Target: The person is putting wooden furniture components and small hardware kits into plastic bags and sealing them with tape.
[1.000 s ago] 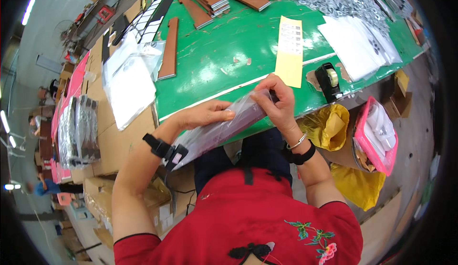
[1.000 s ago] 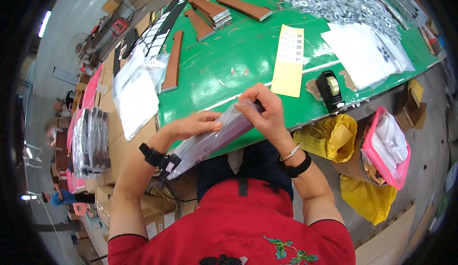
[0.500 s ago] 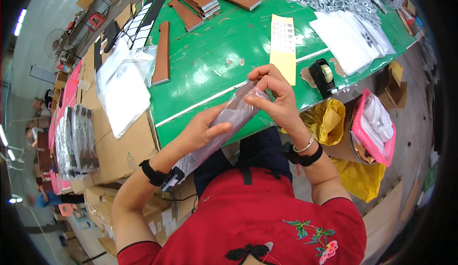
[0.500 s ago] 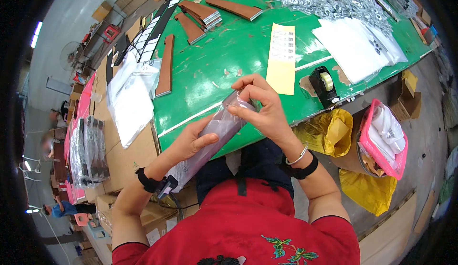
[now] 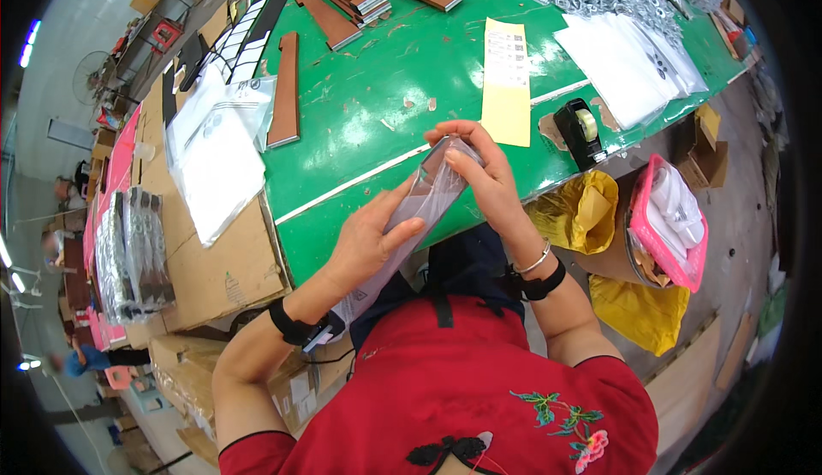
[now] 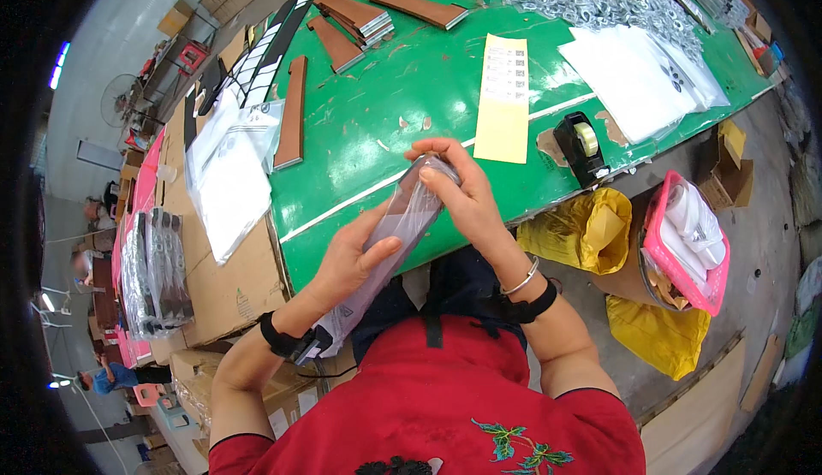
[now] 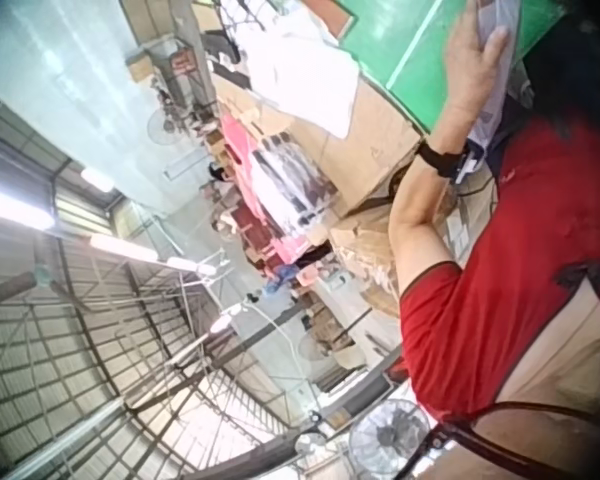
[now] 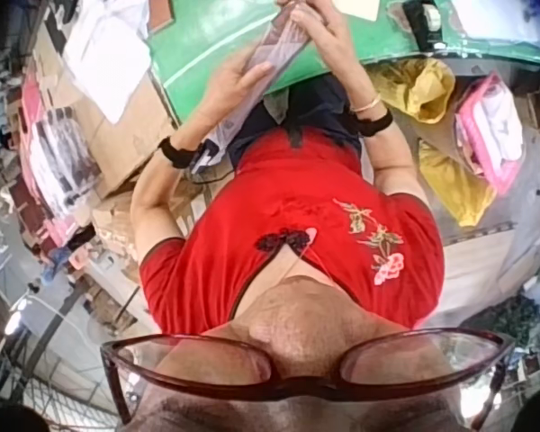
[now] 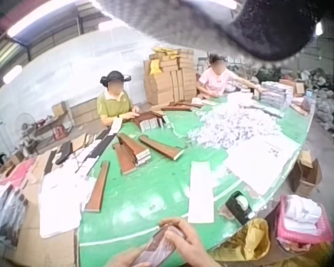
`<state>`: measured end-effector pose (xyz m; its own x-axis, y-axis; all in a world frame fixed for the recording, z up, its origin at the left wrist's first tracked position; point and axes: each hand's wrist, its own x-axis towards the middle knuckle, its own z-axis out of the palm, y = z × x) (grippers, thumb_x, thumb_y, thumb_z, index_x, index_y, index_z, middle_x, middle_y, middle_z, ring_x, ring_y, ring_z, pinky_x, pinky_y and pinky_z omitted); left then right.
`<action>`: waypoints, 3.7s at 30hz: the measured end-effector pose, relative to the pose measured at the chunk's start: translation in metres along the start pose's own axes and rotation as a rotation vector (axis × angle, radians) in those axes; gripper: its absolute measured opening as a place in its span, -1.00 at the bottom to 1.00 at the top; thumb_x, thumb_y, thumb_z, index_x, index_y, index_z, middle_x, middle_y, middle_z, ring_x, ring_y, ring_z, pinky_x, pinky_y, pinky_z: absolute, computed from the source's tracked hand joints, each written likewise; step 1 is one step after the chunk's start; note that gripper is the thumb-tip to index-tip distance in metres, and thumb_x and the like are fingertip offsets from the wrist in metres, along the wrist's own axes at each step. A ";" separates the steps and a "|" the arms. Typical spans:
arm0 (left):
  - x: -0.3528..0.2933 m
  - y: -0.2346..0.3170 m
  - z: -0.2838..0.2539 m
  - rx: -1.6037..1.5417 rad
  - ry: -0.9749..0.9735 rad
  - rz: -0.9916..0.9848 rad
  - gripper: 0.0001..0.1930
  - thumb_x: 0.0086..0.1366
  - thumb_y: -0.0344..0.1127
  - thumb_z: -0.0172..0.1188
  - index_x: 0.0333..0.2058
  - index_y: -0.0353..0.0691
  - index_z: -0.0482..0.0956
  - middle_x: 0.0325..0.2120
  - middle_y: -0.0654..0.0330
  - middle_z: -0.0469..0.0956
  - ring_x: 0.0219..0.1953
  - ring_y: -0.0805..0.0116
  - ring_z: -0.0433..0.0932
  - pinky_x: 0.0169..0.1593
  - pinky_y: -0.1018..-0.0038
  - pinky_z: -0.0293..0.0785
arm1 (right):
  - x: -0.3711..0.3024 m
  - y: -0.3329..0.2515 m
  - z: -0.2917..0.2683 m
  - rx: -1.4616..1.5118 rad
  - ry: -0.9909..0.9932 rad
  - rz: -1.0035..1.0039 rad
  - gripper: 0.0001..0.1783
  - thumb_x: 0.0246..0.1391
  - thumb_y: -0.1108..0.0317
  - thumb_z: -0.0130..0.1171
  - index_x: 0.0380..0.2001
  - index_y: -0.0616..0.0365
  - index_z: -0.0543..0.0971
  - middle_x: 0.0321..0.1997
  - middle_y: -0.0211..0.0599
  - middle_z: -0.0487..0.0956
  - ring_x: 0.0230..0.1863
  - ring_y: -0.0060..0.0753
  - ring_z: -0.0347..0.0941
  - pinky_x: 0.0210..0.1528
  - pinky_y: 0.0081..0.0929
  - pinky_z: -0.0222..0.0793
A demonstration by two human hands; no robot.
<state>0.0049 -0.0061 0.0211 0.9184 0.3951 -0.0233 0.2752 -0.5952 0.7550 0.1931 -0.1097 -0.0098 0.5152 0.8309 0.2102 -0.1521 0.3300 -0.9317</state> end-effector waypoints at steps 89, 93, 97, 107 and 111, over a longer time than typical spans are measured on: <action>0.122 0.069 0.066 -0.538 -0.454 -0.317 -0.32 0.25 -0.02 0.28 0.19 -0.37 0.34 0.00 0.13 0.49 0.01 0.41 0.46 0.07 0.50 0.38 | -0.084 -0.002 -0.201 -0.263 0.631 0.107 -0.84 0.16 0.34 0.24 -0.35 0.24 0.60 -0.45 -0.62 0.51 -0.41 -0.85 0.32 -0.37 -0.76 0.19; 0.119 0.059 0.065 -0.555 -0.432 -0.322 -0.34 0.26 -0.02 0.28 0.18 -0.35 0.36 -0.03 0.15 0.50 -0.02 0.43 0.46 0.04 0.51 0.39 | -0.081 -0.001 -0.207 -0.475 0.610 0.119 -0.82 0.12 0.35 0.24 -0.41 0.27 0.58 -0.53 -0.58 0.52 -0.52 -0.82 0.29 -0.49 -0.70 0.13; 0.117 0.054 0.065 -0.540 -0.449 -0.293 -0.37 0.26 -0.01 0.27 0.14 -0.35 0.39 -0.08 0.18 0.51 -0.07 0.46 0.47 0.00 0.52 0.39 | -0.079 -0.006 -0.212 -0.514 0.541 0.220 -0.82 0.15 0.36 0.21 -0.36 0.31 0.57 -0.44 -0.53 0.55 -0.41 -0.79 0.37 -0.36 -0.74 0.23; 0.137 0.080 0.096 -0.114 -0.334 0.245 -0.22 0.18 0.18 0.25 0.19 -0.29 0.33 -0.08 -0.11 0.56 -0.03 0.09 0.56 0.07 0.32 0.41 | -0.087 0.014 -0.213 -0.256 0.555 0.057 -0.82 0.18 0.30 0.23 -0.34 0.22 0.57 -0.44 -0.64 0.51 -0.41 -0.83 0.33 -0.38 -0.76 0.20; 0.177 0.100 0.113 -0.190 -0.416 0.144 -0.20 0.17 0.19 0.27 0.17 -0.33 0.31 -0.07 -0.14 0.55 0.00 0.04 0.56 0.09 0.29 0.40 | -0.085 0.020 -0.212 -0.151 0.540 -0.002 -0.82 0.18 0.31 0.24 -0.33 0.22 0.57 -0.41 -0.61 0.53 -0.37 -0.80 0.37 -0.31 -0.75 0.27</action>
<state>0.2267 -0.0743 0.0183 0.9899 -0.0188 -0.1403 0.1151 -0.4697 0.8753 0.3247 -0.2683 -0.1095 0.8804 0.4695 0.0669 -0.0491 0.2306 -0.9718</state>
